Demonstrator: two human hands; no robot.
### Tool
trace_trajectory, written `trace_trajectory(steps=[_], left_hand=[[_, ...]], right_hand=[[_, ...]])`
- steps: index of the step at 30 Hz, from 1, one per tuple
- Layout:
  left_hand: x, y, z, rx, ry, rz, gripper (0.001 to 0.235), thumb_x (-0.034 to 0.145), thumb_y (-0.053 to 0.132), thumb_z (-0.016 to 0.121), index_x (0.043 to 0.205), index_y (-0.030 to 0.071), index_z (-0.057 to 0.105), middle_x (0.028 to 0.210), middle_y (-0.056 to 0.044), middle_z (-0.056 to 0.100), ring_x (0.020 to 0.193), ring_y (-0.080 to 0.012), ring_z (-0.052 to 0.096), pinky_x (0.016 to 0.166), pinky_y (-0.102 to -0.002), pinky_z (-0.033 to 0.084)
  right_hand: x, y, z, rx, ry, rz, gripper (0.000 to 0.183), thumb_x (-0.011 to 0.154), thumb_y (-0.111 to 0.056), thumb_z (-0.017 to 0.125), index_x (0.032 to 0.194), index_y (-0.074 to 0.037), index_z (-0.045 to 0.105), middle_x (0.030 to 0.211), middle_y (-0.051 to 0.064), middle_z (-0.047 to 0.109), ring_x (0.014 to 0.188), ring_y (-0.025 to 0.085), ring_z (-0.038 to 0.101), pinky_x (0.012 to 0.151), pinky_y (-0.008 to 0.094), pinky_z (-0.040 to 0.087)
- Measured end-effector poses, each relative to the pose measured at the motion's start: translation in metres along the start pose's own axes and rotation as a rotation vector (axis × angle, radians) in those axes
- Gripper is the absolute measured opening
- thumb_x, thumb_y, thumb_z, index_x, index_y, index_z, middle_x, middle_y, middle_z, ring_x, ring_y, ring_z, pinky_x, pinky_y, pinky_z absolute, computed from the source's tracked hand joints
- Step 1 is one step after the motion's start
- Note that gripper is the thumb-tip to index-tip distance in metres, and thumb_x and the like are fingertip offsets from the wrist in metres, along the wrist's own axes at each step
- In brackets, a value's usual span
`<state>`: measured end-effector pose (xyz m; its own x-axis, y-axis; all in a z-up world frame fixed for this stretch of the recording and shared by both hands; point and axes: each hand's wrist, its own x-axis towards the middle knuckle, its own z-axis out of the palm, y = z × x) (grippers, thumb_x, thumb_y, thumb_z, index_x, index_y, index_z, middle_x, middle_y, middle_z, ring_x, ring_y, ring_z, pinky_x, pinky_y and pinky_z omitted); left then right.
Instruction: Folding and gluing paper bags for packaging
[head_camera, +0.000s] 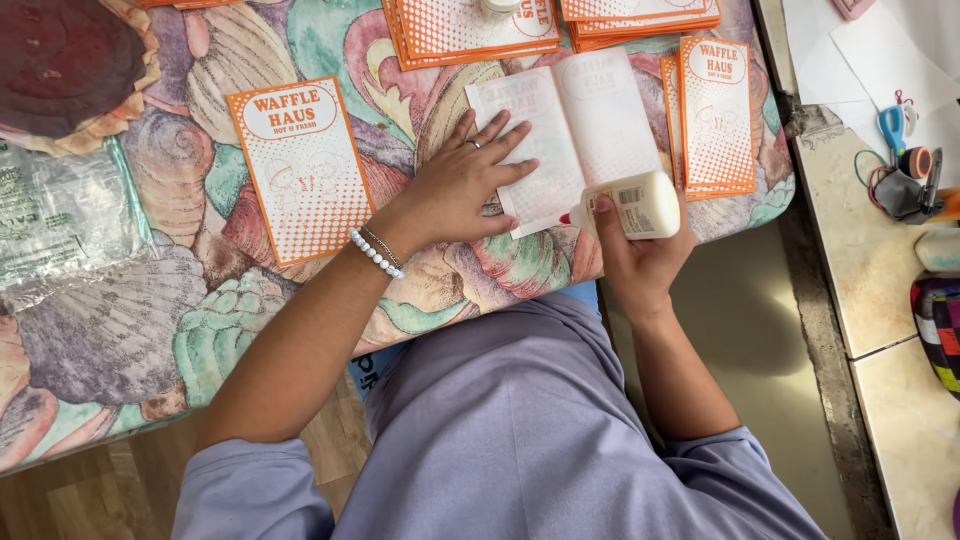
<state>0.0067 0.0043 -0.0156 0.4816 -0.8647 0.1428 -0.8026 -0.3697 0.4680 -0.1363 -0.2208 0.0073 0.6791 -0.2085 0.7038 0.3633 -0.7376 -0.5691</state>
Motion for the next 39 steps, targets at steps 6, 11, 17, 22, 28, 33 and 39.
trace_trajectory(steps=[6,11,17,22,28,33,39], left_hand=[[0.0,0.002,-0.001,0.003,0.014,0.003,0.07,0.081,0.048,0.078,0.141,0.016,0.064,0.165,-0.016,0.036,0.155,-0.0391,0.025,0.124,-0.059,0.008],[0.0,-0.005,0.006,-0.002,0.037,0.042,0.073,0.08,0.048,0.077,0.144,0.015,0.061,0.165,-0.018,0.033,0.154,-0.0389,0.023,0.124,-0.059,0.007],[0.001,-0.01,0.012,0.021,0.063,0.085,0.079,0.078,0.049,0.079,0.146,0.016,0.058,0.165,-0.019,0.03,0.154,-0.0378,0.02,0.123,-0.06,0.007],[0.001,-0.009,0.011,0.025,0.065,0.089,0.079,0.078,0.05,0.08,0.146,0.015,0.058,0.164,-0.02,0.031,0.154,-0.0396,0.022,0.123,-0.06,0.008],[0.002,-0.011,0.013,0.006,0.062,0.093,0.079,0.079,0.049,0.079,0.147,0.014,0.058,0.165,-0.02,0.029,0.154,-0.0392,0.02,0.122,-0.061,0.008],[0.002,-0.011,0.012,0.017,0.051,0.092,0.078,0.08,0.049,0.078,0.147,0.014,0.058,0.166,-0.019,0.028,0.155,-0.038,0.019,0.123,-0.059,0.005],[0.001,-0.009,0.009,0.022,0.051,0.09,0.079,0.08,0.05,0.08,0.147,0.014,0.057,0.165,-0.02,0.03,0.154,-0.0393,0.021,0.123,-0.061,0.01]], right_hand=[[-0.023,-0.015,0.032,0.038,-0.051,0.067,0.039,0.084,-0.016,0.092,0.101,0.003,0.063,0.075,0.024,0.068,0.071,0.04,0.074,0.057,0.037,0.053],[-0.004,-0.024,0.016,0.056,-0.028,0.147,0.029,0.094,-0.009,0.082,0.103,0.007,0.06,0.082,0.019,0.066,0.069,0.029,0.066,0.061,0.039,0.054],[-0.003,-0.025,0.012,-0.007,0.039,0.274,0.03,0.097,-0.016,0.081,0.106,0.002,0.059,0.092,0.011,0.065,0.081,0.019,0.062,0.069,0.035,0.053],[-0.02,-0.041,0.028,0.006,-0.067,0.385,0.034,0.089,-0.02,0.085,0.104,0.0,0.062,0.088,0.01,0.068,0.074,0.016,0.064,0.064,0.033,0.055],[-0.01,-0.015,0.007,-0.058,-0.006,0.276,0.034,0.093,-0.021,0.084,0.105,0.002,0.062,0.092,0.012,0.068,0.08,0.019,0.062,0.069,0.035,0.053],[-0.006,-0.004,-0.002,-0.073,0.034,0.256,0.034,0.096,-0.016,0.084,0.108,0.002,0.058,0.091,0.011,0.068,0.078,0.018,0.061,0.068,0.035,0.054],[-0.026,-0.033,0.028,-0.056,-0.115,0.205,0.04,0.09,-0.024,0.085,0.106,0.003,0.06,0.091,0.013,0.062,0.077,0.025,0.065,0.067,0.037,0.052]])
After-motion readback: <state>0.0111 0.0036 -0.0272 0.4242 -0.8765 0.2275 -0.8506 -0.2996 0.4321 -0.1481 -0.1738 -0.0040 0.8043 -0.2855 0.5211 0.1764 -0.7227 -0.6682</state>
